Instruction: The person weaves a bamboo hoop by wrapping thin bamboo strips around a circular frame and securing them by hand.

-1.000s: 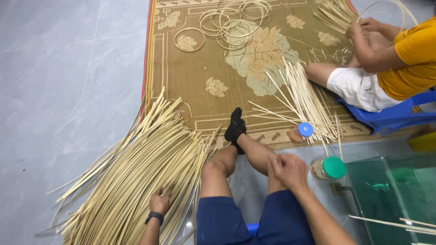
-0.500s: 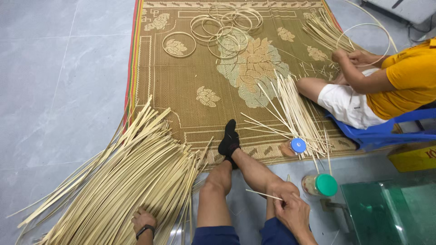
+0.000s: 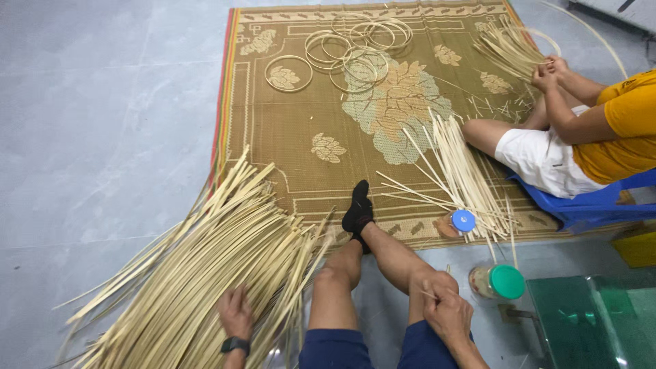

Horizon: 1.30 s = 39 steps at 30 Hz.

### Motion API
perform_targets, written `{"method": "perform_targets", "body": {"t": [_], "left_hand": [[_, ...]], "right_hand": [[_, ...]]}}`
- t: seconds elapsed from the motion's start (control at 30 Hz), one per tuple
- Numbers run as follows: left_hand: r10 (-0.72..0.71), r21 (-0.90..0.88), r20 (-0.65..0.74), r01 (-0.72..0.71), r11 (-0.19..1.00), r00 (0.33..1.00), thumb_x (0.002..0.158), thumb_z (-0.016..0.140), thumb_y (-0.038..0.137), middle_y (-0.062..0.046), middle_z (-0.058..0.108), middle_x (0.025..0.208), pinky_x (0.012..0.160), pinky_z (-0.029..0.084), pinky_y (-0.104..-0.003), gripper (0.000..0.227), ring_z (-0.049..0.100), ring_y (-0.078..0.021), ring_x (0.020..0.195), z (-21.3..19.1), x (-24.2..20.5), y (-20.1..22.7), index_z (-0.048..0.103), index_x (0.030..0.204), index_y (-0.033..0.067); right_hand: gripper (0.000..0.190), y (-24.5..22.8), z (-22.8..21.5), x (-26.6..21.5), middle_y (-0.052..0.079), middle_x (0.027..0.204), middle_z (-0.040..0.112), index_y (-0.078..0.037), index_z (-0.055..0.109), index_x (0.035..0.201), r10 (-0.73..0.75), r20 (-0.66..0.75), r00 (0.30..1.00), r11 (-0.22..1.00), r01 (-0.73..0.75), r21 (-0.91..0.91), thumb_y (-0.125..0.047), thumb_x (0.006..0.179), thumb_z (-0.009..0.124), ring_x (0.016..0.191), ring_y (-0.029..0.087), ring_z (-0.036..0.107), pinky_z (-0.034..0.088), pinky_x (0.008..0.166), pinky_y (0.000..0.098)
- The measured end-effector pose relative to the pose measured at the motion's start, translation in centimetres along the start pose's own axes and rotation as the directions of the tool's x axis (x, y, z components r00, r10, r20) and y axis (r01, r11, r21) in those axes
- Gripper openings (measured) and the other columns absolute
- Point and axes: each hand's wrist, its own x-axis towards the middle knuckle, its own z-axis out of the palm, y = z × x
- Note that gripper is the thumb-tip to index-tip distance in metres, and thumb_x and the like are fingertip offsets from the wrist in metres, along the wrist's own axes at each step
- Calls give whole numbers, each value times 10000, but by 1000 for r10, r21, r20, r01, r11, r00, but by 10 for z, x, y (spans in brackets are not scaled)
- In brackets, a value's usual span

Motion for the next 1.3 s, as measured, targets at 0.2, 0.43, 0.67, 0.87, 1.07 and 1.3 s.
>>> {"method": "perform_targets", "body": {"t": [0.2,0.43,0.67,0.87,1.07,1.3], "left_hand": [[258,-252,-66,-267,930,964,935,670,59,-101,691,982,769,501,-400,217,618,-275,871,-37,23,93,742,1137,88],[485,-475,415,-272,837,770,867,738,115,-125,692,773,586,505,-397,162,644,-294,661,-104,0,193,792,1012,67],[155,-193,741,-14,981,653,877,735,304,-66,802,818,564,517,-347,243,638,-172,583,-182,24,171,816,1009,116],[-280,223,810,172,960,515,878,757,344,-44,804,751,583,475,-317,243,564,-135,585,-246,21,107,876,964,151],[-559,-332,497,741,584,663,858,777,127,-158,736,837,660,550,-374,320,679,-248,727,-208,-16,27,682,1135,-2],[-318,-942,223,120,-313,921,1006,700,280,-73,719,929,770,588,-313,176,696,-174,839,-163,-10,74,679,1067,116]], "right_hand": [[301,-28,-51,10,70,678,599,-76,665,1088,212,296,931,674,-359,646,-339,971,576,609,210,559,452,560,330],[334,-58,-155,7,-34,748,579,-43,616,1290,308,228,923,66,-260,963,-199,994,615,617,71,502,425,547,212],[236,50,-205,8,75,1010,719,-72,512,1321,469,-286,836,539,-14,842,-102,1098,583,746,132,600,357,524,213],[176,185,-198,-2,188,1239,650,41,468,1371,630,-448,635,204,421,884,-16,1205,469,955,227,708,621,794,321],[382,119,-216,-8,85,1197,652,-50,489,1499,581,-378,721,225,304,926,-18,1124,553,872,132,682,488,599,214],[199,16,-222,32,88,1134,730,-62,646,1301,392,-219,894,-14,244,970,-44,1104,673,850,133,697,393,531,204]]}}
